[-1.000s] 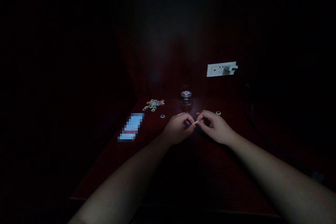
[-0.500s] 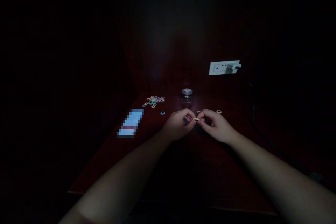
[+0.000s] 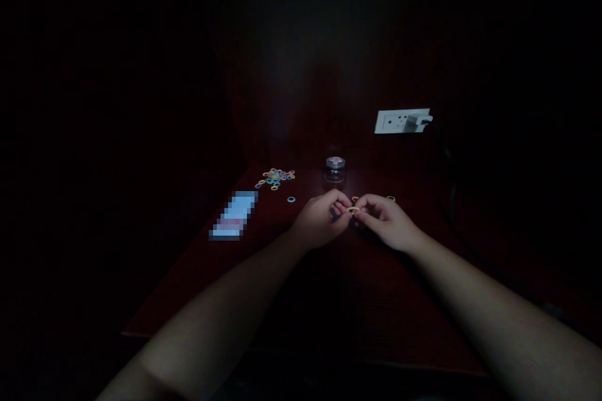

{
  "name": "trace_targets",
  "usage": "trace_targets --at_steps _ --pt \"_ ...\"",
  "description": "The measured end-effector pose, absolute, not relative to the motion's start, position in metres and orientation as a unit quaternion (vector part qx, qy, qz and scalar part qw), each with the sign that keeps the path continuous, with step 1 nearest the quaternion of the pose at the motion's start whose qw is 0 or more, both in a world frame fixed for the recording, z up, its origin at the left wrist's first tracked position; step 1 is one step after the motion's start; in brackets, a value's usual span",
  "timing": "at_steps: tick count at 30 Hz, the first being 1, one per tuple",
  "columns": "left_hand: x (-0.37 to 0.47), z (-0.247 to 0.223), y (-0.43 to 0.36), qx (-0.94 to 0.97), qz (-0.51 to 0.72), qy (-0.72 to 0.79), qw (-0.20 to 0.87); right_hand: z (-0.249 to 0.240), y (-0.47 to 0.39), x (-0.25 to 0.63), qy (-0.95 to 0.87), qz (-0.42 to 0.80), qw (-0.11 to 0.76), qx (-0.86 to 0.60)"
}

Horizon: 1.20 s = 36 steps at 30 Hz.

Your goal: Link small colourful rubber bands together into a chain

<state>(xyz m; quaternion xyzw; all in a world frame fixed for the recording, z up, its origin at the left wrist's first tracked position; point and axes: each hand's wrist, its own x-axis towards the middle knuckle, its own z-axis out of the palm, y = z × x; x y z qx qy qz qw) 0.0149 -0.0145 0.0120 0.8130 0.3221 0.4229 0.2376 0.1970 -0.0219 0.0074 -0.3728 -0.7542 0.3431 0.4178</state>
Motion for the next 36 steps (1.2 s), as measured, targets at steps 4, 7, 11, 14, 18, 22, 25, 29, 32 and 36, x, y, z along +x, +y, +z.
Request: trace_targets --at_steps 4,7,11,14,18,22,25,29,32,36 --pt "0.0148 0.0140 -0.0151 0.816 0.427 0.311 0.234 0.0064 -0.0222 0.1968 -0.749 0.357 0.424 -0.362" --pt "0.0151 0.0144 -0.0154 0.814 0.431 0.309 0.236 0.0069 -0.0223 0.1959 -0.745 0.370 0.424 -0.358" --pt "0.0170 0.0145 -0.0184 0.815 0.437 0.303 0.232 0.0080 -0.0225 0.1952 -0.728 0.394 0.434 -0.357" --pt "0.0179 0.0150 -0.0201 0.815 0.449 0.294 0.220 0.0097 -0.0235 0.1951 -0.705 0.402 0.459 -0.362" --pt "0.0170 0.0145 -0.0179 0.809 0.458 0.298 0.218 0.0127 -0.0252 0.1952 -0.695 0.399 0.469 -0.371" --pt "0.0151 0.0134 -0.0150 0.803 0.458 0.310 0.220 0.0142 -0.0258 0.1958 -0.697 0.398 0.467 -0.373" --pt "0.0140 0.0145 -0.0159 0.806 0.442 0.315 0.237 0.0140 -0.0253 0.1961 -0.697 0.401 0.469 -0.365" --pt "0.0139 0.0153 -0.0170 0.808 0.428 0.323 0.244 0.0126 -0.0240 0.1962 -0.707 0.390 0.467 -0.360" --pt "0.0145 0.0130 -0.0150 0.804 0.436 0.329 0.234 0.0119 -0.0235 0.1964 -0.713 0.372 0.471 -0.363" --pt "0.0144 0.0102 -0.0117 0.804 0.449 0.324 0.215 0.0131 -0.0251 0.1963 -0.719 0.365 0.471 -0.358"
